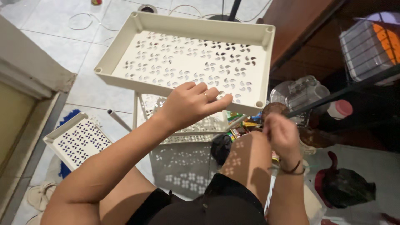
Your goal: The person assembles a three-tier plastic shelving unit by inserting white poles into the corners of perforated trays and stacking them. They wipe one tray with a cloth and continue inserting poles to complete the structure.
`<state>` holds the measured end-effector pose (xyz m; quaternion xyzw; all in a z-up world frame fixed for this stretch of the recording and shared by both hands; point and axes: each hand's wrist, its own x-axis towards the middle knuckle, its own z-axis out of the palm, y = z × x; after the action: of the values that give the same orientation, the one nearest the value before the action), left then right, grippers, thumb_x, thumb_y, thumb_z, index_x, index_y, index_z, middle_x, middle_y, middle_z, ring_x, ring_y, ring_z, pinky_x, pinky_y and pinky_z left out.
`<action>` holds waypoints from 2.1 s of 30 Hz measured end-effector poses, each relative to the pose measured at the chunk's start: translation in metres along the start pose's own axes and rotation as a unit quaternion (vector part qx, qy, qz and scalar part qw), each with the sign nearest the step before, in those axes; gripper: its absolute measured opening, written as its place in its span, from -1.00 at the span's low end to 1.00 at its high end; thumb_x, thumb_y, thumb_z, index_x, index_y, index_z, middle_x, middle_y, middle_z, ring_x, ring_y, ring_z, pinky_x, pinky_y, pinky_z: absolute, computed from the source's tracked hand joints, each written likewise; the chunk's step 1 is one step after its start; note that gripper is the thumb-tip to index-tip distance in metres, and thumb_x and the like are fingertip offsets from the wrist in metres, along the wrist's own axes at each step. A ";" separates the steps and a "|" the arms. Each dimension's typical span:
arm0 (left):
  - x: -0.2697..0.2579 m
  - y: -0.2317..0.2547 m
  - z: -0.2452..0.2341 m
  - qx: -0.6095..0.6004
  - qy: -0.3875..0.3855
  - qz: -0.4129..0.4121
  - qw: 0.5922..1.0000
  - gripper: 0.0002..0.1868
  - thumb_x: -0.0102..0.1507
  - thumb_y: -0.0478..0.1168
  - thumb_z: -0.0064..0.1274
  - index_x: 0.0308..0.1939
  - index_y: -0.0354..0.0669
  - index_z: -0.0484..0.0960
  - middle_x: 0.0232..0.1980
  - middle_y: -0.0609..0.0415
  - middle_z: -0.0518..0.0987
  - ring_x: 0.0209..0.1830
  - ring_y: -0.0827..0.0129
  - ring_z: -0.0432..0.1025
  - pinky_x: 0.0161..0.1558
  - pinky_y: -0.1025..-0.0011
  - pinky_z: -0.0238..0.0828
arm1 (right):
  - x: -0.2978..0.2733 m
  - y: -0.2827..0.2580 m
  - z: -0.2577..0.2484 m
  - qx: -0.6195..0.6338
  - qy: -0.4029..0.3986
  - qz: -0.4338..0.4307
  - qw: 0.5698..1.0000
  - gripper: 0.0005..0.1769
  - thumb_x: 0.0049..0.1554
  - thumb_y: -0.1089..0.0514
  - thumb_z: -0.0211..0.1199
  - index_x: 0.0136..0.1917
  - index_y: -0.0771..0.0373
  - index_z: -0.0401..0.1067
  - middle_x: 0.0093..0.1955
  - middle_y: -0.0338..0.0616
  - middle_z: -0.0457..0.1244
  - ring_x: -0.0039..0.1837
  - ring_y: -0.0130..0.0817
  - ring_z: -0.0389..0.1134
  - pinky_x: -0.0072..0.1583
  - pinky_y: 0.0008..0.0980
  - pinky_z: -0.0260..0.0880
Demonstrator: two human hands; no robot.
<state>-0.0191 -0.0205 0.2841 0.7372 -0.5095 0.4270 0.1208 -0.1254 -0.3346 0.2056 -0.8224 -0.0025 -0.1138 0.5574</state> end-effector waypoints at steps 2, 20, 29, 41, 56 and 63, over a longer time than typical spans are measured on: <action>0.004 0.007 0.007 0.015 -0.010 -0.005 1.000 -0.66 0.21 -0.24 0.11 0.07 0.15 0.58 -0.36 0.31 0.43 -0.40 0.48 0.41 -0.41 0.47 0.29 | 0.012 0.014 0.001 0.093 0.066 -0.022 0.993 -0.77 0.39 0.09 0.04 0.08 0.28 0.41 -0.26 -0.31 0.23 -0.29 -0.63 0.16 -0.26 -0.62 0.11; 0.025 0.027 0.036 0.033 -0.121 -0.022 0.992 -0.62 0.19 -0.22 0.12 0.09 0.10 0.52 -0.33 0.27 0.49 -0.35 0.41 0.45 -0.38 0.43 0.36 | 0.021 0.074 0.061 0.287 0.040 -0.040 0.956 -0.72 0.38 0.14 0.09 0.22 0.37 0.43 0.10 -0.09 0.37 0.18 -0.34 0.38 0.27 -0.33 0.35; 0.025 0.028 0.041 -0.005 -0.203 -0.007 0.979 -0.54 0.18 -0.26 0.10 0.17 0.11 0.51 -0.30 0.20 0.55 -0.45 0.38 0.51 -0.41 0.41 0.38 | 0.022 0.089 0.065 0.328 0.049 -0.012 0.943 -0.72 0.38 0.15 0.10 0.21 0.39 0.43 0.08 -0.12 0.36 0.16 -0.36 0.36 0.27 -0.33 0.34; 0.060 0.004 0.038 -0.039 -0.354 0.066 0.932 -0.36 0.21 -0.30 0.04 0.35 0.25 0.30 -0.43 0.07 0.51 -0.71 0.22 0.48 -0.67 0.32 0.38 | 0.033 0.111 0.057 0.311 -0.002 0.001 0.950 -0.68 0.37 0.07 0.14 0.17 0.40 0.44 0.09 -0.06 0.40 0.19 -0.32 0.40 0.34 -0.30 0.35; 0.058 0.014 0.036 -0.071 -0.365 0.017 0.928 -0.45 0.24 -0.28 0.02 0.31 0.22 0.34 -0.48 0.03 0.54 -0.70 0.16 0.49 -0.71 0.26 0.40 | 0.047 0.053 0.037 0.377 -0.007 -0.061 0.924 -0.41 0.37 -0.11 0.05 0.52 0.25 0.19 0.44 -0.09 0.16 0.46 -0.24 0.21 0.49 -0.20 0.20; 0.053 0.015 0.034 -0.099 -0.343 -0.006 0.934 -0.53 0.26 -0.20 0.05 0.23 0.25 0.37 -0.49 0.06 0.55 -0.67 0.12 0.50 -0.68 0.23 0.38 | 0.073 0.001 0.024 0.022 0.018 -0.291 0.956 -0.52 0.44 -0.14 0.01 0.10 0.24 0.58 0.67 0.00 0.03 0.68 -0.11 -0.03 0.63 -0.11 -0.05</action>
<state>-0.0087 -0.0824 0.2994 0.8260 -0.5554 0.0948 0.0134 -0.0499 -0.3224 0.2101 -0.7718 -0.2338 -0.2854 0.5178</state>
